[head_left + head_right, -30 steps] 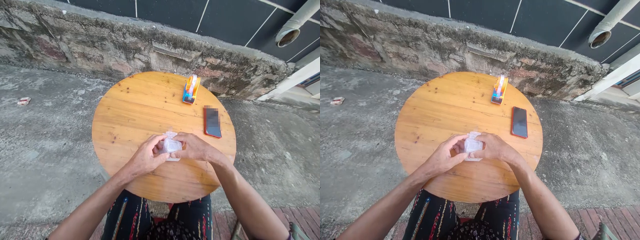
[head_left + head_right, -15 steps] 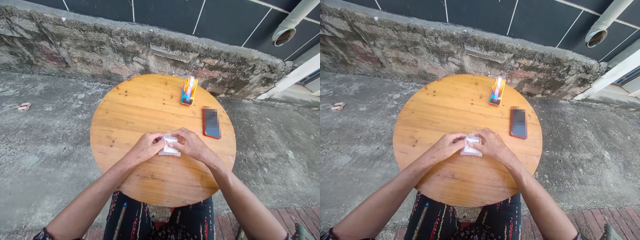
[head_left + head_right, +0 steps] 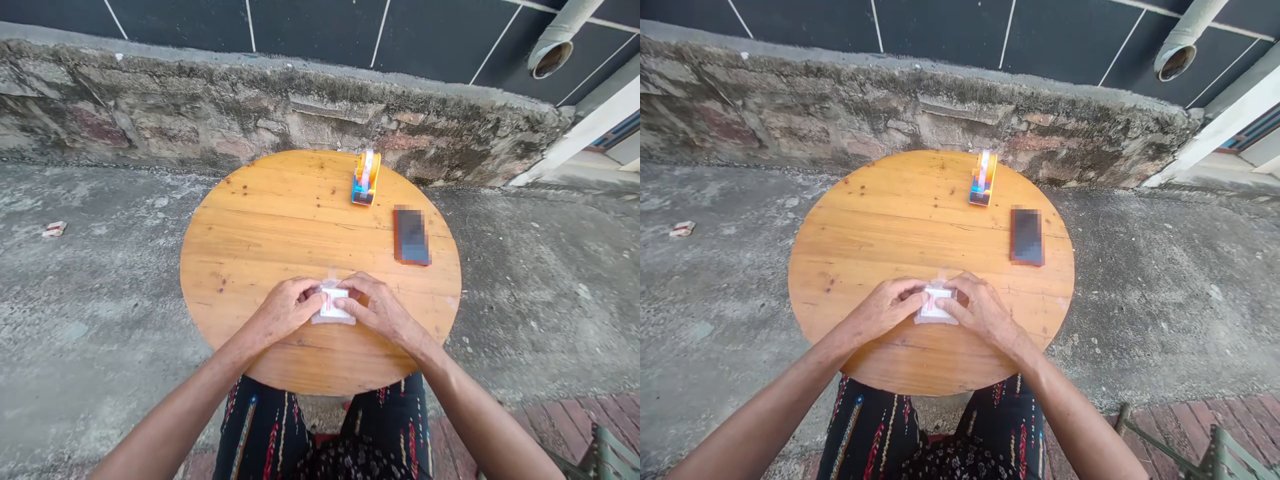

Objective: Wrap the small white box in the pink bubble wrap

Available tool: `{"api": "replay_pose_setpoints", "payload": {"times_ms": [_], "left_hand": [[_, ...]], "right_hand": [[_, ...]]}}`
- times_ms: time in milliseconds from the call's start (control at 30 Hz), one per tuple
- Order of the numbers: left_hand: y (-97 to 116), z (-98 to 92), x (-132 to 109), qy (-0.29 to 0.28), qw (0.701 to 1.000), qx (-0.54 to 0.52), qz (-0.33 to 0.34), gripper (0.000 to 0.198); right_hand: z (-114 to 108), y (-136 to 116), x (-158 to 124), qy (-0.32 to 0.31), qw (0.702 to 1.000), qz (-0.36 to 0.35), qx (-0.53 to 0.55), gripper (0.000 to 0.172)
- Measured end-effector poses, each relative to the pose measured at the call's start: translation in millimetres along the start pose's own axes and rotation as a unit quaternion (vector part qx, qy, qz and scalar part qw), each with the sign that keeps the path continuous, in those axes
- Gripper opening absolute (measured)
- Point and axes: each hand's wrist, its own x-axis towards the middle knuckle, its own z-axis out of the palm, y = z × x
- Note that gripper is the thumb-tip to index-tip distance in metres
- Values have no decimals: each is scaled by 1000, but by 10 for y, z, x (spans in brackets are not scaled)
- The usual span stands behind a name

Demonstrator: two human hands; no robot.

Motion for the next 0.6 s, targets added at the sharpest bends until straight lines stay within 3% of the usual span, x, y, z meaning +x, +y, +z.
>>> {"api": "replay_pose_setpoints", "payload": {"times_ms": [133,300,467,600], "left_hand": [[-36,103,-90,50,999,-13,-6,30],[-41,209,-158,104,994,-12,12,31],[-35,218,-138,99,995,-22,10,28],[-52,219,-106,99,995,-17,10,27]], "right_hand": [[81,26,-242,64,998,17,-3,37],[150,31,-383,71,997,8,6,39],[102,9,-355,74,997,5,25,36],[-36,103,-181,93,987,94,97,30]]}}
